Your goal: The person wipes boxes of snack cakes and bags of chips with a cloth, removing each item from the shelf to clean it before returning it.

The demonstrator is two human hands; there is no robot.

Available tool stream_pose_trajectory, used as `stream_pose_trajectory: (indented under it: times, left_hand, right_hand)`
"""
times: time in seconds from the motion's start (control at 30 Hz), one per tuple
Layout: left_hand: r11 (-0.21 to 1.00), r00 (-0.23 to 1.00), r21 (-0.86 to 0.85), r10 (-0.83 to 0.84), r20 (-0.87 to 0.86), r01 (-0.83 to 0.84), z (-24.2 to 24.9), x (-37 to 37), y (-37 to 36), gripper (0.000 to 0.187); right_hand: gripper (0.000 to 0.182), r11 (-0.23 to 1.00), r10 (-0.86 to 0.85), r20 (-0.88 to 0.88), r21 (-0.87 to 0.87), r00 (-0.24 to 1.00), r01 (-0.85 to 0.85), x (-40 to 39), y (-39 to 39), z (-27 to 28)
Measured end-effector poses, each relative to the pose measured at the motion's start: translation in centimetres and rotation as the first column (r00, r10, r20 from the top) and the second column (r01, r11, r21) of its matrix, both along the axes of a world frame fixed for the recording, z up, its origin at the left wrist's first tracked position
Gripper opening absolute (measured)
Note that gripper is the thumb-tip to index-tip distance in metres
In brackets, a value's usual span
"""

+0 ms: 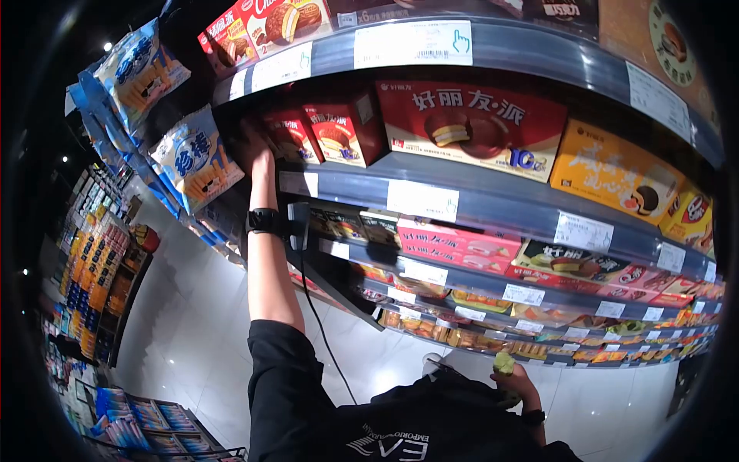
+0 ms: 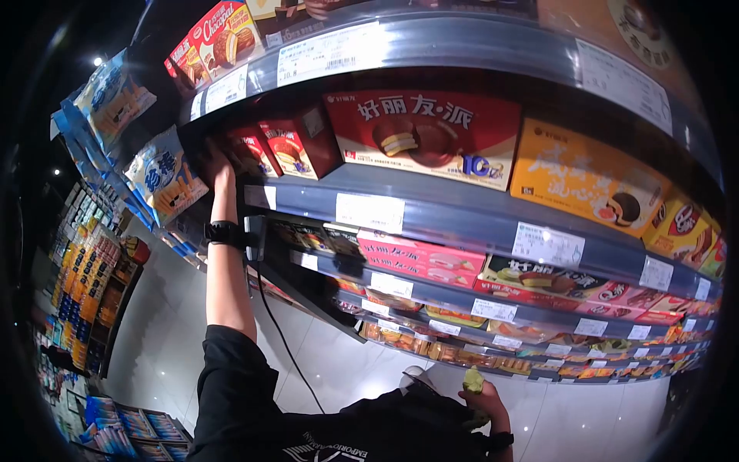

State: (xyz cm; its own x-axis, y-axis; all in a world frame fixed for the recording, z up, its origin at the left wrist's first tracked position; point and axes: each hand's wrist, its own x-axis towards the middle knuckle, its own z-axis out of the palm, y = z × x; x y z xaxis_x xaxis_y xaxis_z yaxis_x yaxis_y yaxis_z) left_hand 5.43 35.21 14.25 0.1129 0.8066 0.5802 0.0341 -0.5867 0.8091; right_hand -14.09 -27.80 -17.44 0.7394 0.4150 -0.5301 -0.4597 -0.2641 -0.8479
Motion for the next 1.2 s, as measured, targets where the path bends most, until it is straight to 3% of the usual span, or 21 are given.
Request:
stream_pose_trajectory:
  times: [0.07,0.13,0.2,0.27,0.33,0.4,0.47,0.53,0.6,0.67,0.73,0.77,0.8,0.83,0.87,0.9,0.93,1.07,1.13,1.17,1.2]
  left_hand:
    - [0.978,0.980,-0.072,-0.196,0.035,0.198,1.3,-1.6,-3.3,0.058]
    - [0.988,0.998,0.152,-0.033,0.058,0.024,-1.0,-0.2,0.8,0.057]
    - [0.996,0.997,0.077,0.047,-0.057,-0.042,-1.6,0.4,2.2,0.056]
    - [0.961,0.962,-0.050,-0.272,0.033,0.273,-0.7,-0.7,0.1,0.050]
    - [0.909,0.918,-0.125,-0.393,0.062,0.398,-0.1,-0.7,-1.3,0.049]
    - [0.982,0.981,0.024,-0.189,0.038,0.188,-0.5,0.1,-1.1,0.051]
    - [0.976,0.980,0.091,-0.200,-0.002,0.199,-0.3,0.0,-1.9,0.050]
    - [0.963,0.977,0.165,-0.209,-0.043,0.213,-0.1,-0.2,-1.9,0.049]
    - [0.965,0.988,0.211,-0.150,-0.036,0.154,-0.6,0.2,-1.6,0.048]
    - [0.948,0.973,0.221,-0.232,-0.014,0.229,-0.7,0.3,-1.5,0.047]
    - [0.925,0.950,0.231,-0.312,0.007,0.302,0.5,-0.1,-1.2,0.047]
    - [0.817,0.857,-0.259,-0.477,0.197,0.514,2.5,-0.8,-1.0,0.047]
    - [0.432,0.749,-0.624,-0.498,0.437,0.651,3.4,-1.0,-0.7,0.047]
    - [0.426,0.746,-0.627,-0.506,0.432,0.652,2.5,-0.5,-1.5,0.047]
    - [0.820,0.878,-0.317,-0.427,0.217,0.477,0.6,0.4,-2.1,0.045]
    - [0.967,0.970,0.125,-0.231,0.076,0.220,-0.8,1.0,-2.4,0.044]
    - [0.953,0.982,0.264,-0.174,0.074,0.149,-1.6,1.3,-2.2,0.043]
    - [0.939,0.949,0.225,-0.291,0.123,0.259,-2.4,1.4,-0.1,0.040]
    - [0.930,0.936,0.222,-0.326,0.132,0.292,-2.8,1.7,0.8,0.039]
    - [0.925,0.928,0.215,-0.346,0.136,0.314,-2.9,1.8,1.0,0.038]
    - [0.920,0.919,0.206,-0.366,0.144,0.334,-2.6,1.6,0.9,0.037]
  right_hand:
    - [0.029,0.987,0.035,0.066,-0.156,0.997,-0.024,1.5,-0.6,-1.1]
    - [0.034,0.938,0.232,0.049,-0.276,0.972,-0.210,3.1,-0.9,-0.8]
    - [0.037,0.922,0.334,0.085,-0.239,0.939,-0.306,5.1,1.2,6.1]
    - [0.039,0.745,0.648,0.217,-0.380,0.731,-0.548,7.3,3.7,13.3]
    - [0.050,0.650,0.758,0.371,-0.506,0.537,-0.567,8.7,4.3,17.6]
    - [0.049,0.711,0.703,0.492,-0.492,0.514,-0.502,9.4,5.1,24.7]
    - [0.048,0.770,0.622,0.646,-0.401,0.443,-0.497,10.3,5.7,30.3]
    - [0.048,0.749,0.628,0.755,-0.521,0.188,-0.409,11.6,6.3,33.9]
    - [0.050,0.877,0.457,0.883,-0.428,0.106,-0.218,12.3,7.7,35.6]
    - [0.054,0.926,0.370,0.902,-0.341,-0.222,0.161,13.0,9.6,36.0]
    - [0.057,0.909,0.377,0.866,-0.277,-0.330,0.313,13.4,11.7,37.0]
    - [0.057,0.888,0.415,0.859,-0.311,-0.299,0.339,14.1,12.6,37.4]
    - [0.057,0.865,0.452,0.852,-0.345,-0.265,0.364,15.0,13.3,37.8]
    - [0.054,0.832,0.497,0.803,-0.333,-0.329,0.444,15.6,14.1,38.0]
    - [0.054,0.827,0.500,0.805,-0.334,-0.320,0.452,16.4,14.9,38.2]
    - [0.052,0.766,0.566,0.792,-0.402,-0.230,0.501,17.2,15.6,38.4]
    - [0.050,0.700,0.621,0.772,-0.466,-0.137,0.541,18.0,16.1,38.6]
    - [0.048,0.465,0.792,0.598,-0.720,0.122,0.516,20.6,16.0,38.3]
    - [0.049,0.640,0.651,0.746,-0.436,-0.145,0.633,21.9,16.1,36.6]
    - [0.023,0.667,0.624,0.741,-0.342,-0.246,0.662,21.8,16.1,36.5]
    - [0.023,0.658,0.625,0.744,-0.338,-0.237,0.673,21.6,15.7,36.5]
